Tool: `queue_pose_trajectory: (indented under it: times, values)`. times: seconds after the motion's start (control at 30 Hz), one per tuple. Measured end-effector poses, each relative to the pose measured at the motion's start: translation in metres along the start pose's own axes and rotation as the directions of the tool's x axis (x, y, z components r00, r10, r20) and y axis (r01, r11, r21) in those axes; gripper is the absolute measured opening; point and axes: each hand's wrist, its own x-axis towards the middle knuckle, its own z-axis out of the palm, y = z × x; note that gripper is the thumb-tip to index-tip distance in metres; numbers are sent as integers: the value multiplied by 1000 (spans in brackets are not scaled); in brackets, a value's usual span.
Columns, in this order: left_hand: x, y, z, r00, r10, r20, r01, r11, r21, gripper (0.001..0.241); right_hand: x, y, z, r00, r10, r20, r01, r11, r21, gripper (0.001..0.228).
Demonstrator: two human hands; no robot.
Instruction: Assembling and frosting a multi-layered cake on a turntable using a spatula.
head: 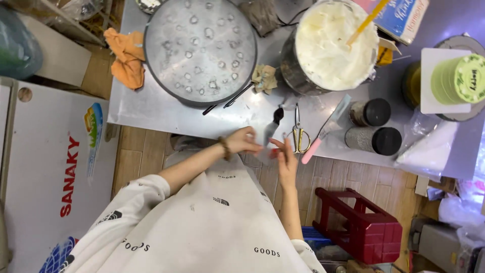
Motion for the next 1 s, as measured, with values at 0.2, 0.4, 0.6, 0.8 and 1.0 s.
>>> queue_pose_trajectory:
  times: [0.2, 0.4, 0.6, 0.8, 1.0]
  values:
    - [36, 8, 29, 999, 45, 16, -48, 976, 215, 62, 6, 33, -93, 917, -132, -376, 103, 990, -95, 51]
    - [-13, -3, -47, 968, -87, -236, 127, 980, 156, 53, 28, 44, -138, 934, -53, -353, -166, 812, -560, 49]
    - [-99, 0, -100, 843, -15, -538, 35, 999, 27, 48, 109, -61, -32, 970, 173, -172, -243, 607, -757, 34]
    - [-138, -42, -104, 710, 33, -703, -80, 996, -34, 47, 349, 22, 69, 959, -266, 98, 284, 911, -298, 39]
    - [-162, -125, -100, 593, 25, -805, -233, 962, -142, 44, 557, 117, 80, 989, 123, -83, -127, 423, -897, 81]
